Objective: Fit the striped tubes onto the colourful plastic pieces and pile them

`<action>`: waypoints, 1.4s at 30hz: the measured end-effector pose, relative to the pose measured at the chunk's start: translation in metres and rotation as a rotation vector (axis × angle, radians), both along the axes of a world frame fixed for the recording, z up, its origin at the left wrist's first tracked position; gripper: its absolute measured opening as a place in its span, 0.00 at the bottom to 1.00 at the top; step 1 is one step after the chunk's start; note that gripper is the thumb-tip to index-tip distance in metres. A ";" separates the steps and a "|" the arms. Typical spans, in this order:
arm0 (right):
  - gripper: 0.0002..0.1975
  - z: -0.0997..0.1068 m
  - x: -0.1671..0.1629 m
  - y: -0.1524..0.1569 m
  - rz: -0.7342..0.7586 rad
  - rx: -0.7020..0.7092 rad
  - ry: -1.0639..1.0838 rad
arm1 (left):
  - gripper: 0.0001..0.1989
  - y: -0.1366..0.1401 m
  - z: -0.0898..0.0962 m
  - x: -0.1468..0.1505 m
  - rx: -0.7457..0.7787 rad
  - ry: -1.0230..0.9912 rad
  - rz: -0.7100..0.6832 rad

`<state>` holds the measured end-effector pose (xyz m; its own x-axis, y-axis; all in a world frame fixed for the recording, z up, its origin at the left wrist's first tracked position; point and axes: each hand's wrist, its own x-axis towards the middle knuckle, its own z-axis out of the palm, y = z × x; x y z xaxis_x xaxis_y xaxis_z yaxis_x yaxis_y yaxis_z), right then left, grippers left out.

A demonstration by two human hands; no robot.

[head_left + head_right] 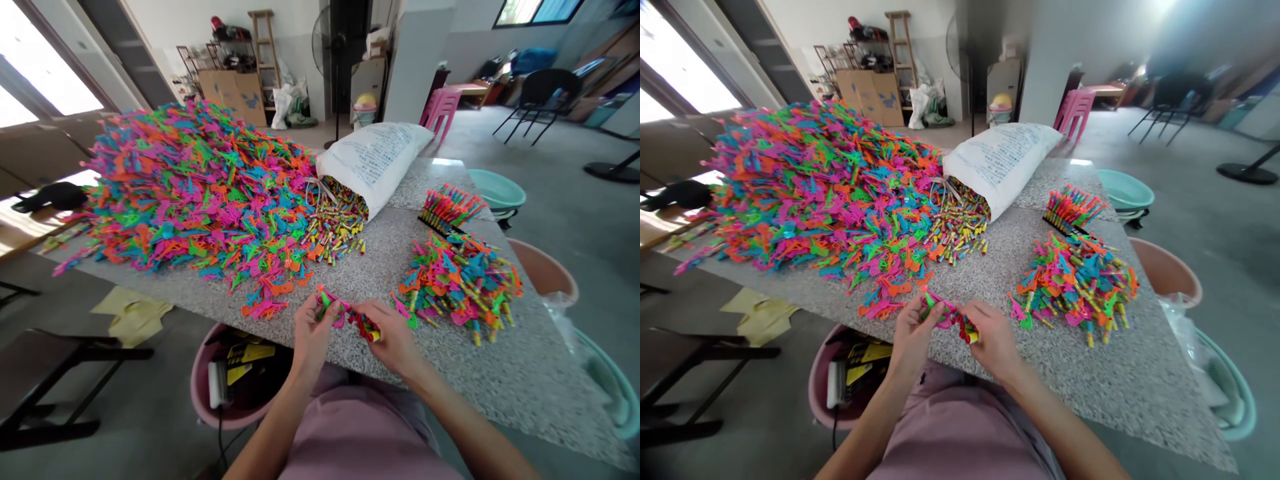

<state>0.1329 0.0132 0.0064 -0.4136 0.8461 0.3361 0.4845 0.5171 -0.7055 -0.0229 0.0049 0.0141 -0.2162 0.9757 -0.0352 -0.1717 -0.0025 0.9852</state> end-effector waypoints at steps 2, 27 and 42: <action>0.34 -0.008 0.003 -0.004 -0.010 0.045 -0.075 | 0.11 0.000 -0.009 0.009 -0.003 0.007 0.010; 0.11 -0.037 -0.038 0.038 -0.173 -0.108 0.277 | 0.14 0.047 -0.050 -0.066 0.112 0.793 0.229; 0.12 -0.041 -0.040 0.038 -0.210 -0.344 0.463 | 0.14 0.031 -0.035 -0.016 0.020 0.312 0.007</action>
